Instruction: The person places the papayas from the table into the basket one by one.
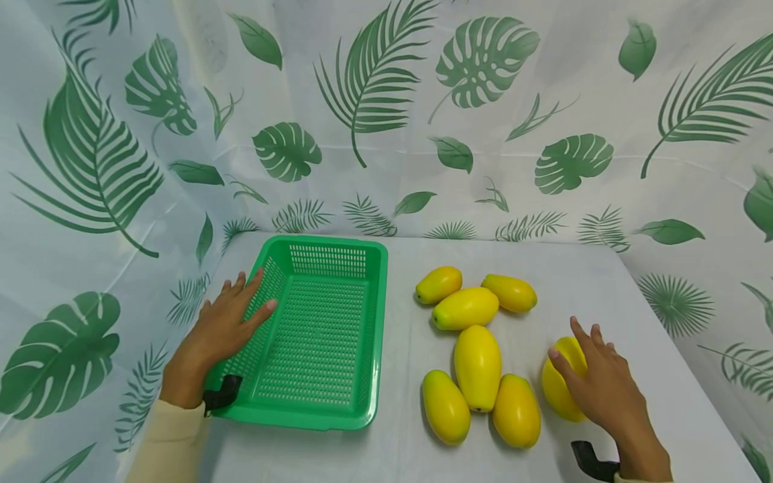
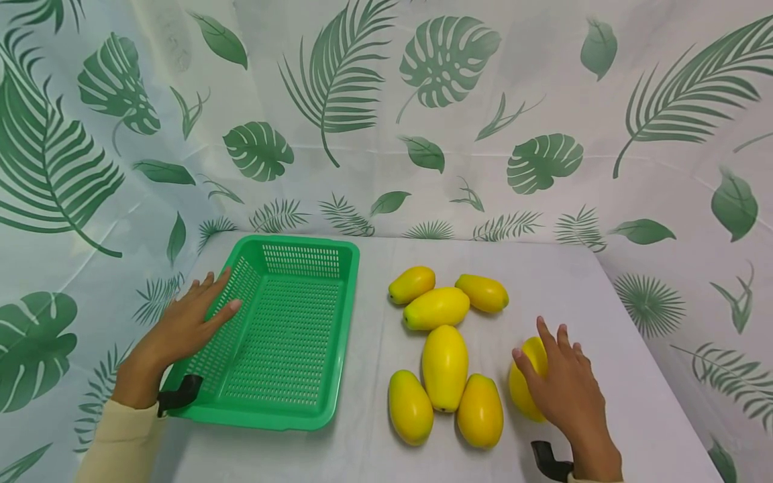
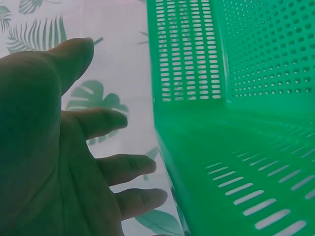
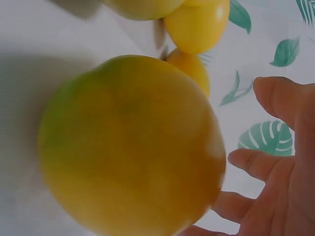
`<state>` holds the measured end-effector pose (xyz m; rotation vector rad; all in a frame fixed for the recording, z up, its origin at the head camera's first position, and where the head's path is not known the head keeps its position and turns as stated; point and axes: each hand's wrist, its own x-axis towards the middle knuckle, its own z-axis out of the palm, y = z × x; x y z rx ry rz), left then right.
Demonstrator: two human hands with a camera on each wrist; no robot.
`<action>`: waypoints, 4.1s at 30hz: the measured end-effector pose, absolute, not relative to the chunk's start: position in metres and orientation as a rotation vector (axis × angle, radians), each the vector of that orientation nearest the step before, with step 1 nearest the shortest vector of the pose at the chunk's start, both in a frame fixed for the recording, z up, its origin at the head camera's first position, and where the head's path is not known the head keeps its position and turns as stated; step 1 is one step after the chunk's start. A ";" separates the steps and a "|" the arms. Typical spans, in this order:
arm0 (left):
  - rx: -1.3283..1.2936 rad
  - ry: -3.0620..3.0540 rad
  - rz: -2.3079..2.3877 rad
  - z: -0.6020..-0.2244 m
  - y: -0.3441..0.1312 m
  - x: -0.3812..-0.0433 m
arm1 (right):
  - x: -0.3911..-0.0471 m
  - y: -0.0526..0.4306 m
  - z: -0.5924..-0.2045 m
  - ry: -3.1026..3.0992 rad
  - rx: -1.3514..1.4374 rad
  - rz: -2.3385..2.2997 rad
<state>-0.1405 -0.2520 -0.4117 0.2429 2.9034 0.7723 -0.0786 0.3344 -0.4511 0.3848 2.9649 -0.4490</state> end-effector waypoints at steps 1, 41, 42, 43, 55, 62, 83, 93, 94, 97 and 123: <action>0.249 2.903 0.779 -0.412 -0.253 -0.140 | -0.078 0.335 -0.452 2.968 0.381 -0.459; 0.564 2.560 1.228 -0.425 -0.311 -0.143 | -0.063 0.343 -0.470 2.963 0.359 -0.588; 0.577 2.558 1.234 -0.426 -0.313 -0.143 | -0.062 0.343 -0.471 2.965 0.356 -0.597; 0.588 2.554 1.242 -0.427 -0.315 -0.144 | -0.062 0.344 -0.471 2.967 0.355 -0.605; 0.633 2.459 1.341 -0.446 -0.333 -0.152 | -0.057 0.349 -0.477 3.031 0.271 -0.642; 0.647 2.340 1.437 -0.459 -0.342 -0.156 | -0.057 0.349 -0.479 3.044 0.291 -0.630; 0.623 2.152 1.614 -0.472 -0.336 -0.169 | -0.061 0.347 -0.481 2.983 0.414 -0.734; 0.557 2.165 1.675 -0.477 -0.333 -0.168 | -0.066 0.341 -0.480 2.948 0.458 -0.738; 0.537 2.172 1.680 -0.477 -0.332 -0.167 | -0.066 0.341 -0.480 2.947 0.460 -0.738; 0.530 2.165 1.697 -0.477 -0.330 -0.166 | -0.068 0.340 -0.479 2.949 0.459 -0.732; 0.581 2.114 1.729 -0.478 -0.308 -0.162 | -0.075 0.320 -0.451 3.149 0.214 -0.954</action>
